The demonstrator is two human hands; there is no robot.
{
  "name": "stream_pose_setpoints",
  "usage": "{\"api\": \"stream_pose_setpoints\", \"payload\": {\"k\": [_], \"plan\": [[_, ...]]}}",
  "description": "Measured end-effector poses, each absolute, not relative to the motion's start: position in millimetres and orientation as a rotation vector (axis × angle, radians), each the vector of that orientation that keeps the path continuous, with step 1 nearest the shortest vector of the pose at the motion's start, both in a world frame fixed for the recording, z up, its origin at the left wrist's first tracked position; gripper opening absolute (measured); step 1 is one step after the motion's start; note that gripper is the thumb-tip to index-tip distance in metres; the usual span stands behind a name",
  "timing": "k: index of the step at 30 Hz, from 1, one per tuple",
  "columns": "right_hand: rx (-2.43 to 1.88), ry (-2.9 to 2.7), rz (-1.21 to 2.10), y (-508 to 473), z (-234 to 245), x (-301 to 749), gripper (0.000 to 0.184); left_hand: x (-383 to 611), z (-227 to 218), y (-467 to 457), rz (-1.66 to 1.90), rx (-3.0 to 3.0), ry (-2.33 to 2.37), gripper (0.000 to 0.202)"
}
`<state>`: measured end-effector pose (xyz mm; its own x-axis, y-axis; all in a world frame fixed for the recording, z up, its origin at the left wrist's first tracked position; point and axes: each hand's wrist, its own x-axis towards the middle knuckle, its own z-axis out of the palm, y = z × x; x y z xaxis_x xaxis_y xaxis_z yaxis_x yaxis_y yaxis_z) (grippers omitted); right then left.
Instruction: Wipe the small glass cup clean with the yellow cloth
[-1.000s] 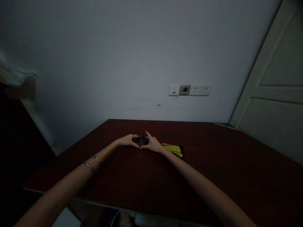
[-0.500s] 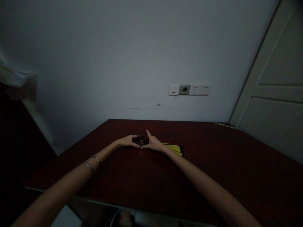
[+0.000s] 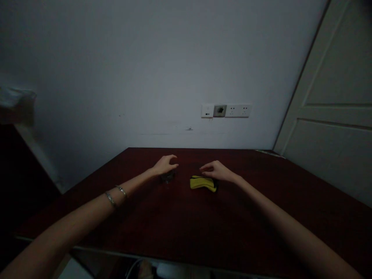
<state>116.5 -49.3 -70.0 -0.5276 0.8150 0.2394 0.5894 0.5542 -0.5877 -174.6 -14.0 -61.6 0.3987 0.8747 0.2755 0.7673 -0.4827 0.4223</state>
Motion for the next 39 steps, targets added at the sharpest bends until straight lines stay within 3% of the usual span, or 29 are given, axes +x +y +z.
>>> {"api": "stream_pose_setpoints", "payload": {"k": [7, 13, 21, 27, 34, 39], "plan": [[-1.041, -2.42, 0.629, -81, -75, 142, 0.04, -103, -81, -56, 0.394, 2.676, 1.001, 0.035], [-1.008, -2.465, 0.641, -88, -90, 143, 0.043, -87, -95, -68, 0.32, 2.716, 0.904, 0.036], [-1.035, -2.452, 0.549, -81, -88, 141, 0.034, -91, -99, -67, 0.366, 2.642, 0.917, 0.04], [-1.005, -2.267, 0.42, -80, -64, 129, 0.033, -93, -88, -63, 0.702, 2.383, 1.094, 0.031], [-0.95, -2.013, 0.463, -78, -26, 113, 0.029, -106, -80, -69, 0.845, 2.074, 1.05, 0.053], [-0.946, -1.905, 0.579, -67, -18, 108, 0.026, -130, -60, -77, 0.741, 1.797, 1.061, 0.057]]}}
